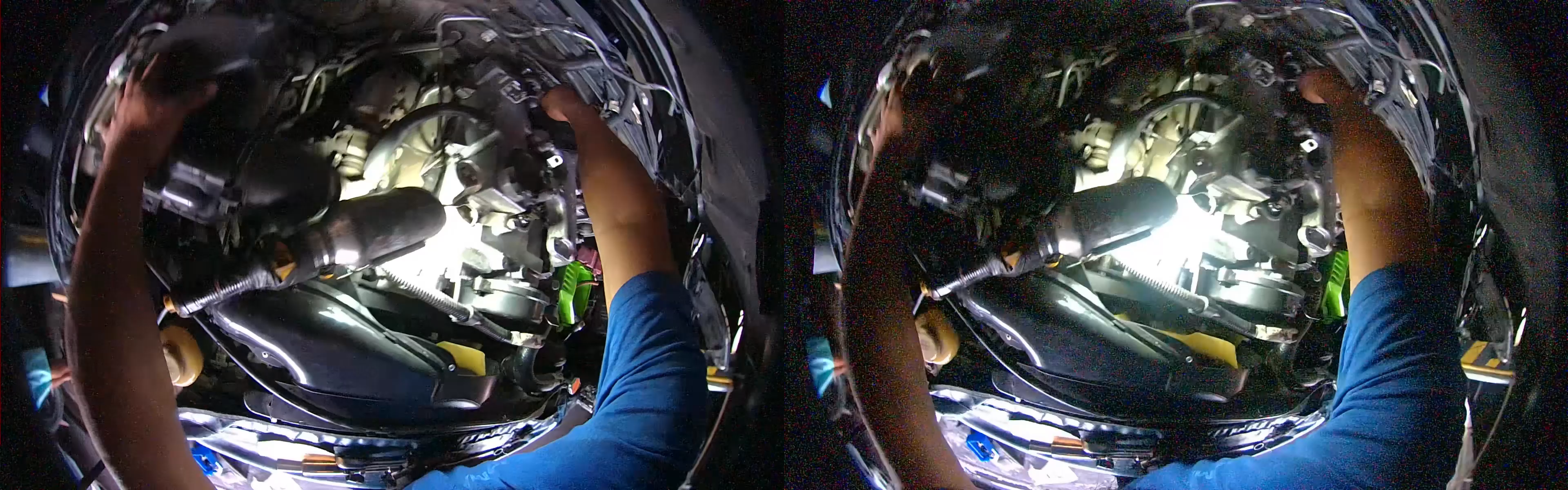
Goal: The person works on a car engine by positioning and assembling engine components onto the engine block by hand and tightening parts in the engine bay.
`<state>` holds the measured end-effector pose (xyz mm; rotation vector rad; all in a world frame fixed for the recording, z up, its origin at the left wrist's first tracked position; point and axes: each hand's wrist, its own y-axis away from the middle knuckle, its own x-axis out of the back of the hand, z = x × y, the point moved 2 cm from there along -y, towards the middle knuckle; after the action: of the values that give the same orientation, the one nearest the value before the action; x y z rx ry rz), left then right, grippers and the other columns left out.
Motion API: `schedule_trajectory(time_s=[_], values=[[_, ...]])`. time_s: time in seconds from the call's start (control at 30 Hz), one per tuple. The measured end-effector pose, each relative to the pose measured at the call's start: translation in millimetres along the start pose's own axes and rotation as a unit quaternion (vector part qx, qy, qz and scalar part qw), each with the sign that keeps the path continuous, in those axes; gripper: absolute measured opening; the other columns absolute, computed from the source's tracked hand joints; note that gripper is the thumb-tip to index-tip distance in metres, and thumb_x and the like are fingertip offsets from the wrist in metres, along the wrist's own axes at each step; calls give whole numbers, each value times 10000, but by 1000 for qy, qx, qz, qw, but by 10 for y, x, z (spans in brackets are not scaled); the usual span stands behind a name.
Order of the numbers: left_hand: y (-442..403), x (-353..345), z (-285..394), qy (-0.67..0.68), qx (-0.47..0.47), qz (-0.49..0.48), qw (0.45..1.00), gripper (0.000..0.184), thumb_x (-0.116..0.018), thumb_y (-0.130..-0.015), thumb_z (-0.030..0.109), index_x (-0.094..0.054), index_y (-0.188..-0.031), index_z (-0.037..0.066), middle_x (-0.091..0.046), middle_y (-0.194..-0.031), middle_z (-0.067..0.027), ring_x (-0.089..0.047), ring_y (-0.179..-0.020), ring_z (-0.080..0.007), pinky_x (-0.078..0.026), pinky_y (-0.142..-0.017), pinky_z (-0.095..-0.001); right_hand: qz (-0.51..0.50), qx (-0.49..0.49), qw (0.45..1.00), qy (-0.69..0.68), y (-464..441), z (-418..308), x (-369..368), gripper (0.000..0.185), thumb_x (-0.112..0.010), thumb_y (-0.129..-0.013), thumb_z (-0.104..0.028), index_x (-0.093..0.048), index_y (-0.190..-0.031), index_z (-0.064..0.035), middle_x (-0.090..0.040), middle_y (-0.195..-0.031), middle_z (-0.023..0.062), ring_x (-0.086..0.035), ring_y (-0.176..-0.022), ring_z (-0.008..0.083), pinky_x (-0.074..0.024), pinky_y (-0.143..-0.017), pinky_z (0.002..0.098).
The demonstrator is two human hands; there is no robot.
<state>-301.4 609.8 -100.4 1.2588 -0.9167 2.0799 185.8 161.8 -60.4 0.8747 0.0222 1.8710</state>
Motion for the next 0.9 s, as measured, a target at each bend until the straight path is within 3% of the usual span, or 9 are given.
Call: schedule_trajectory(time_s=[0.07, 0.17, 0.23, 0.3, 0.37, 0.4, 0.47, 0.67, 0.9], values=[[-70, -123, -96, -68, 48, 28, 996, 938, -729, -688, 592, -382, -1457, 180, -376, -1491, -128, -389, -1348, -336, -315, -1084, -532, 1, 60, 991, 119, 114, 68, -5, 290, -512, -814, -84, -709, -1023, -44, -650, -1145, 189, -640, -1037, 332, -490, -934, 419], [-11, -46, -61, -64, 94, -25, 993, 963, -723, -688, 604, -354, -1470, 181, -353, -1505, -121, -360, -1366, -335, -290, -1090, -556, 58, 34, 994, 83, -402, 517, -660, 346, -512, -837, -98, -648, -1154, -70, -637, -1181, 173, -636, -1045, 298, -486, -944, 371], [136, 193, 284, -73, 101, -19, 992, 956, -719, -693, 605, -361, -1466, 173, -357, -1501, -119, -357, -1367, -332, -289, -1091, -550, 76, -70, 947, -303, -322, 615, -701, 400, -521, -854, -108, -590, -1247, -110, -641, -1152, 193, -639, -1024, 312, -497, -914, 370], [139, 259, 374, -70, 90, -13, 993, 945, -718, -700, 597, -365, -1463, 167, -365, -1495, -116, -358, -1366, -330, -292, -1090, -542, 110, -107, 890, -430, -145, 575, -686, 441, -526, -864, -116, -555, -1304, -137, -639, -1134, 210, -638, -1013, 333, -503, -892, 379], [96, 168, 238, -50, 59, -7, 997, 930, -720, -709, 580, -366, -1462, 164, -376, -1487, -110, -364, -1362, -329, -299, -1086, -532, 165, -92, 930, -315, 345, 400, -289, 456, -527, -868, -122, -543, -1322, -148, -634, -1127, 225, -632, -1011, 361, -505, -877, 397], [120, 247, 389, -79, 99, -34, 991, 901, -722, -724, 548, -384, -1449, 134, -404, -1461, -116, -391, -1342, -327, -323, -1075, -505, 184, -78, 929, -312, 326, 425, -328, 467, -523, -864, -109, -538, -1329, -149, -633, -1128, 225, -629, -1019, 365, -504, -882, 400], [76, 157, 276, -79, 71, -16, 994, 884, -723, -728, 534, -402, -1435, 112, -420, -1446, -123, -416, -1321, -326, -338, -1068, -483, 220, -49, 925, -308, 288, 441, -421, 490, -515, -856, -84, -528, -1342, -150, -633, -1130, 225, -623, -1036, 371, -502, -892, 405], [-56, -69, -85, -77, -6, 8, 997, 814, -747, -751, 416, -430, -1407, 52, -463, -1402, -153, -468, -1278, -312, -370, -1055, -416, 114, -74, 980, -142, 444, 347, -289, 656, -476, -869, -40, -326, -1480, -224, -598, -1242, 190, -614, -1106, 343, -518, -924, 471], [-12, -1, -9, 20, 10, -21, 1000, 817, -755, -769, 383, -414, -1408, 5, -464, -1402, -189, -461, -1289, -300, -366, -1062, -389, 187, -24, 981, -49, 443, 378, -406, 679, -475, -865, -33, -282, -1494, -202, -487, -1385, 164, -611, -1097, 352, -504, -941, 443]])
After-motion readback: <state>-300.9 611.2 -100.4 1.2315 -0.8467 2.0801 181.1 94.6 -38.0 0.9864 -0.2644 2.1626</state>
